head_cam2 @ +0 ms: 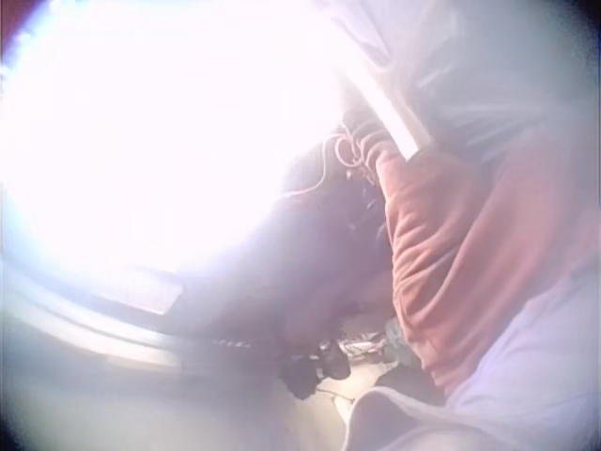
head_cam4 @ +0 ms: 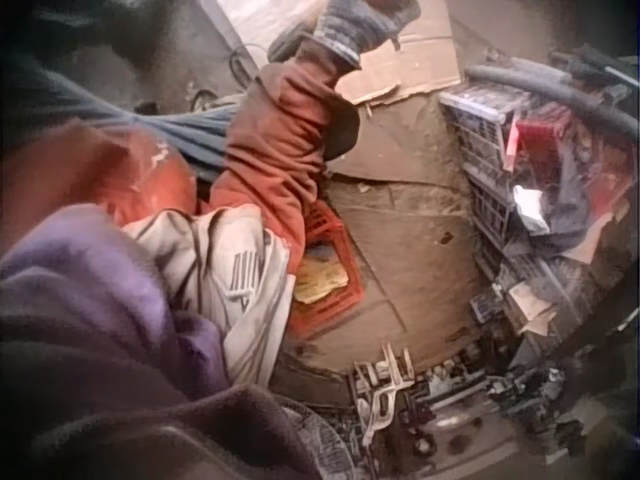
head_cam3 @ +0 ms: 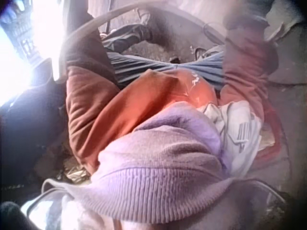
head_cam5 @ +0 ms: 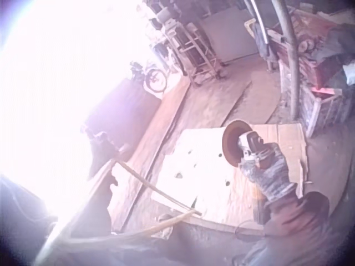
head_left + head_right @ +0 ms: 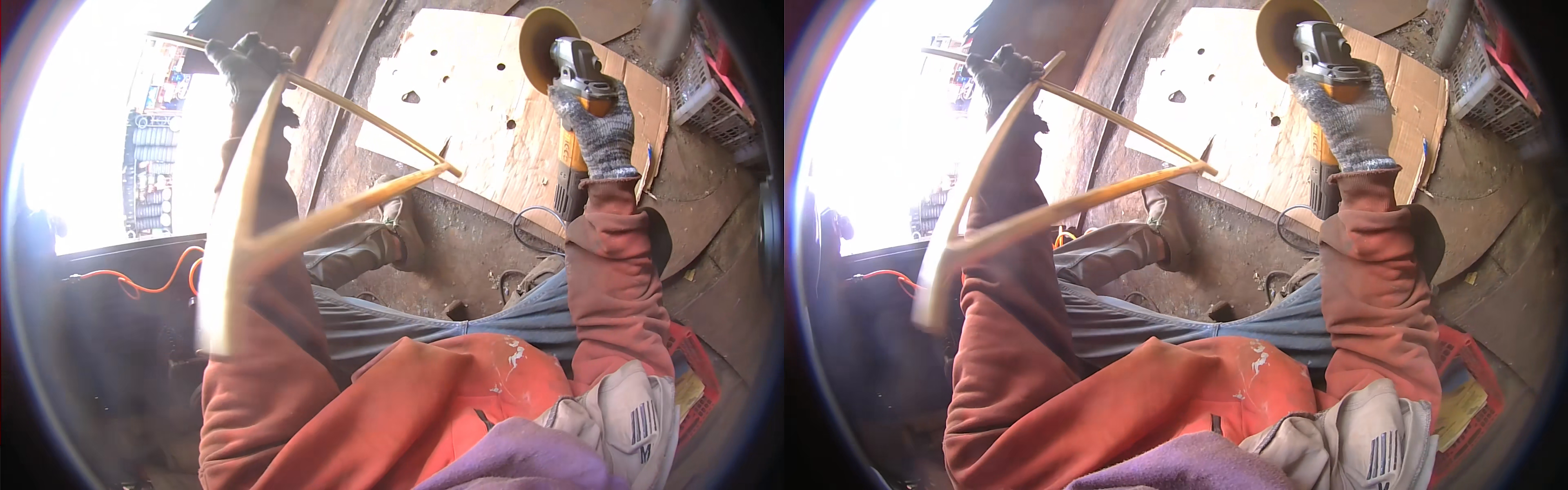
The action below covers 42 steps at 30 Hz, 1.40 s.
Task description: The person uses an angle grinder to smooth the joints and surfaces of a gold-colored metal frame while sitting on the floor. They rotate the frame and apply the grinder to multiple sections.
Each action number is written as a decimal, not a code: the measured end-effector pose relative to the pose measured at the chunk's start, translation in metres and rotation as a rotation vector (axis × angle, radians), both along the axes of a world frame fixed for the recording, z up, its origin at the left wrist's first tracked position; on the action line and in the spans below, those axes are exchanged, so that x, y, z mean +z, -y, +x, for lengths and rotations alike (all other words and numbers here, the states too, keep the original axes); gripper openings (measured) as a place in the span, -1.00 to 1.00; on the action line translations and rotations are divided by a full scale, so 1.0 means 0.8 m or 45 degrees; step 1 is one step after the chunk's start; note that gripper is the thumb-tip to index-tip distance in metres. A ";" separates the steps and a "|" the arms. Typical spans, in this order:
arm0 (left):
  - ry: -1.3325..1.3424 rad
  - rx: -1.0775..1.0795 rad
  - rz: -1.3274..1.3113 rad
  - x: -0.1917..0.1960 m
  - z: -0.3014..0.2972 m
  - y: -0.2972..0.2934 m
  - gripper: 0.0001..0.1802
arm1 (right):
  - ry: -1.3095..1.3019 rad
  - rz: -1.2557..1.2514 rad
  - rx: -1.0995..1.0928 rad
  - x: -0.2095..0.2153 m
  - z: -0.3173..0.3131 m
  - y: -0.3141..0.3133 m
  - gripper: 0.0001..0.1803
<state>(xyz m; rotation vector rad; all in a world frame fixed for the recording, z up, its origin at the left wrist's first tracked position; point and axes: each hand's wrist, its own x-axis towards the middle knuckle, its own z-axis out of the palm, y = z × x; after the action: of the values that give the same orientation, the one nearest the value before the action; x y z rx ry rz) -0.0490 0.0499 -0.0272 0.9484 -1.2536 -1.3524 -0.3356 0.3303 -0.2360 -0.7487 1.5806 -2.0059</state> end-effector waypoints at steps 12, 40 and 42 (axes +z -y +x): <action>0.148 -0.317 0.016 -0.068 -0.019 0.002 -0.42 | -0.069 0.308 0.202 -0.051 0.014 0.003 -0.40; 0.261 0.168 -0.300 -0.146 -0.083 0.053 -0.62 | 0.211 0.590 0.335 -0.052 0.043 -0.003 -0.42; 0.759 0.044 -0.212 -0.142 -0.033 0.071 -0.54 | 0.520 0.464 0.404 -0.047 0.062 0.002 -0.41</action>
<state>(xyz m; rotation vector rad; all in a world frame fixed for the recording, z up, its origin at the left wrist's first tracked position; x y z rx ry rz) -0.0754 -0.0071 -0.1406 1.2979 -1.7517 -0.9420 -0.2859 0.3286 -0.2733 -0.3864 1.4215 -1.4723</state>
